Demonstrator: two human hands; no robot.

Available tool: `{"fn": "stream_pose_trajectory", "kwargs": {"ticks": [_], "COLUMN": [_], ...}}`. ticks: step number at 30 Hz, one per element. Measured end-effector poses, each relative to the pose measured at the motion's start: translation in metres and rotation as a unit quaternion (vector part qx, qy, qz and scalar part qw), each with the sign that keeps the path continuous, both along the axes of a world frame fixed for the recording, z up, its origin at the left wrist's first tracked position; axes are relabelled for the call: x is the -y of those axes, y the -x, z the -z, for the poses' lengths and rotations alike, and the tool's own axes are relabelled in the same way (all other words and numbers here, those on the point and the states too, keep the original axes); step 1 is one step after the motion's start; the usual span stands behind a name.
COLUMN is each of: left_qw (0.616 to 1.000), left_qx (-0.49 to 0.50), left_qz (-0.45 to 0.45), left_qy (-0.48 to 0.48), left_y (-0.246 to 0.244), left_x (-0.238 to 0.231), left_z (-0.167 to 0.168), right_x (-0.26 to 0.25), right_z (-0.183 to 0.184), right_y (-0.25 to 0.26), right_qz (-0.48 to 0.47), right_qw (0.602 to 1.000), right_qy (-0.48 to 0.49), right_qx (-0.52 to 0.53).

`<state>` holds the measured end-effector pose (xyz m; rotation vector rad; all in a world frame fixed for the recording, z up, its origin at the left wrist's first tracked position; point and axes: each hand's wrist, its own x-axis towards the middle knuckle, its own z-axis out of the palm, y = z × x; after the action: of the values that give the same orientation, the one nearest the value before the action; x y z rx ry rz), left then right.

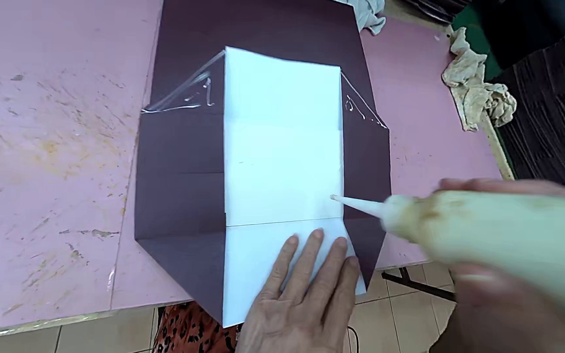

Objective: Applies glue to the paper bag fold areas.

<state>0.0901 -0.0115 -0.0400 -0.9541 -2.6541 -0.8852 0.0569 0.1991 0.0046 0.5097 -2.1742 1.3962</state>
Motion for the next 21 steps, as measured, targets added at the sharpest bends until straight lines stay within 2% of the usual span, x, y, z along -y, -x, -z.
{"fn": "stream_pose_trajectory", "kwargs": {"ticks": [3,5,9,16,21], "left_qw": [0.998,0.996,0.995,0.994,0.994], "left_qx": [-0.015,-0.026,-0.026,-0.015,-0.010], "left_qz": [0.006,0.009,0.014,0.022,0.025], "left_qy": [0.056,0.083,0.094,0.105,0.102], "left_y": [-0.001,-0.001,0.000,0.002,0.002], "left_x": [0.004,0.006,0.007,0.009,0.010], "left_z": [0.003,0.005,0.006,0.002,0.002], "right_x": [-0.021,-0.048,-0.058,-0.025,-0.029], "right_z": [-0.013,-0.008,0.003,0.005,0.005], "right_y": [0.011,0.018,0.035,0.043,0.041], "right_qz": [0.058,0.086,0.137,0.078,0.062], "right_qw": [0.984,0.975,0.966,0.971,0.973], "right_qy": [0.161,0.197,0.187,0.187,0.189], "right_qx": [0.040,0.053,0.115,0.123,0.113]}}
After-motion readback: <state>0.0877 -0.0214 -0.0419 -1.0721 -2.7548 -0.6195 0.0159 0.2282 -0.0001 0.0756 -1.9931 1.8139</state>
